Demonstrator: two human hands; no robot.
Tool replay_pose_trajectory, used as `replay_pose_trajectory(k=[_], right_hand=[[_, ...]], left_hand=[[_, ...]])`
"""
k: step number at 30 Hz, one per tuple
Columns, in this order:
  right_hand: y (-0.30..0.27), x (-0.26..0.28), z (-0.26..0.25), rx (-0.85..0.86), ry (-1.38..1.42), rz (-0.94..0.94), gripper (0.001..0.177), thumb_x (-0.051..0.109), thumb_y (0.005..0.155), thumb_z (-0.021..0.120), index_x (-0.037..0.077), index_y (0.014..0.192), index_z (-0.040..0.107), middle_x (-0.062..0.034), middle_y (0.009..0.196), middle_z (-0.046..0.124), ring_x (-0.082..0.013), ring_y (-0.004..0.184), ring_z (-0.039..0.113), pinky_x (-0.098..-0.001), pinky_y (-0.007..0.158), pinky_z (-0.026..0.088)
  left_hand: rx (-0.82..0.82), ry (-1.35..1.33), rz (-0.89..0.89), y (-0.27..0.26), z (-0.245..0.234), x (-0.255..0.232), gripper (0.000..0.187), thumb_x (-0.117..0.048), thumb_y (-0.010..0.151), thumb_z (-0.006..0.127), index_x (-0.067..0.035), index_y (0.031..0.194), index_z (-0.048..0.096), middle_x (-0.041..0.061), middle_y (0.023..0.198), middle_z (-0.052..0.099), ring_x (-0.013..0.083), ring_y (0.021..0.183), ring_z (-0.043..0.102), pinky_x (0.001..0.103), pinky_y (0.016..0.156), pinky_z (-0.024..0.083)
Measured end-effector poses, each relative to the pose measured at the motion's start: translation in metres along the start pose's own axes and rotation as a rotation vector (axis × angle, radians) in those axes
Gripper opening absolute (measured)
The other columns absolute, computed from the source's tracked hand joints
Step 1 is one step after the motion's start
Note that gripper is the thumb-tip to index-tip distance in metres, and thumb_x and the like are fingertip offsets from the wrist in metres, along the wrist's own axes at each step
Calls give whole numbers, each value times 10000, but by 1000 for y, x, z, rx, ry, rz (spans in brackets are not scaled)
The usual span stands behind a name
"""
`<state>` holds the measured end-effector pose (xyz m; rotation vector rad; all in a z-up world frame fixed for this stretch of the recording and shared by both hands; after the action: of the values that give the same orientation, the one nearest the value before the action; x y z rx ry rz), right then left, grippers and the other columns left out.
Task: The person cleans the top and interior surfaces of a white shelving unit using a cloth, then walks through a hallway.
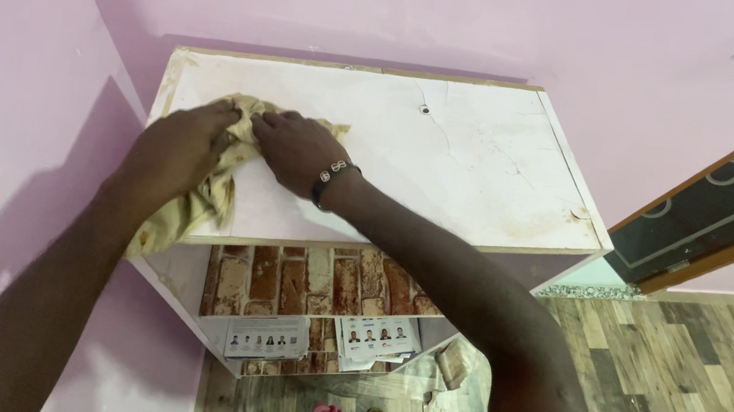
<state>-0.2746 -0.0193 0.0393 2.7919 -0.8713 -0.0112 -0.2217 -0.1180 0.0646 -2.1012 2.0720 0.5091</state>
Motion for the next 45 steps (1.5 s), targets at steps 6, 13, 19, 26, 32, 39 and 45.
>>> replay_pose_trajectory(k=[6,13,19,26,32,39,45], right_hand=[[-87,-19,-28,-71,52,-122,399,184,1036,483,4,1389,534,-191,1460,565,-323,1348,540,-430,1100,462],[-178,-114,-65,-29,135,74,468,214,1024,506,29,1454,502,-148,1504,526,-324,1368,497,-444,1105,424],[-251,-224,-90,-141,39,248,418,231,1020,533,42,1389,590,-128,1454,599,-331,1409,475,-452,1149,398],[-293,-294,-103,-257,-17,384,373,211,1026,543,45,1351,622,-149,1434,612,-352,1432,465,-450,1171,376],[-296,-273,-107,-270,45,411,387,233,1039,520,50,1363,624,-162,1436,617,-353,1413,488,-455,1202,382],[-313,-184,-106,-274,-16,499,462,325,1066,478,-2,1370,599,-213,1445,590,-382,1424,471,-489,1167,382],[-295,-98,-84,-238,-52,505,555,423,1077,442,-4,1405,573,-226,1475,561,-372,1437,455,-504,1180,366]], left_hand=[[-6,-89,139,-23,16,-84,420,-85,986,534,-67,1404,570,119,1547,496,333,1202,660,446,1074,487],[-28,-99,435,23,74,-194,508,-9,921,572,-4,1427,526,202,1517,494,336,1359,533,436,1144,423],[-6,-164,559,89,129,-299,481,16,935,559,-12,1416,549,178,1500,534,298,1379,525,429,1148,425],[-39,-203,641,138,163,-381,409,-26,959,563,1,1366,588,190,1473,549,308,1355,538,431,1135,429],[-34,-333,627,124,155,-366,356,-60,1017,546,-47,1366,615,136,1461,600,286,1364,562,421,1158,448],[-20,-312,738,51,132,-343,410,-22,951,555,-33,1357,609,156,1420,612,304,1271,609,426,1086,472],[46,-306,713,-6,103,-283,391,-43,971,553,-58,1357,612,124,1417,627,288,1195,665,427,1049,508]])
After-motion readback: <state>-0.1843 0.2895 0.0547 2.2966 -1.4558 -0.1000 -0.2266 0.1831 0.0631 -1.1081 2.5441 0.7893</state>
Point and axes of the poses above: each hand's wrist, its own y-axis towards the middle knuckle, its own z-axis out of the palm, x = y × z, the point moved 10 cm from there along y, towards the middle knuckle
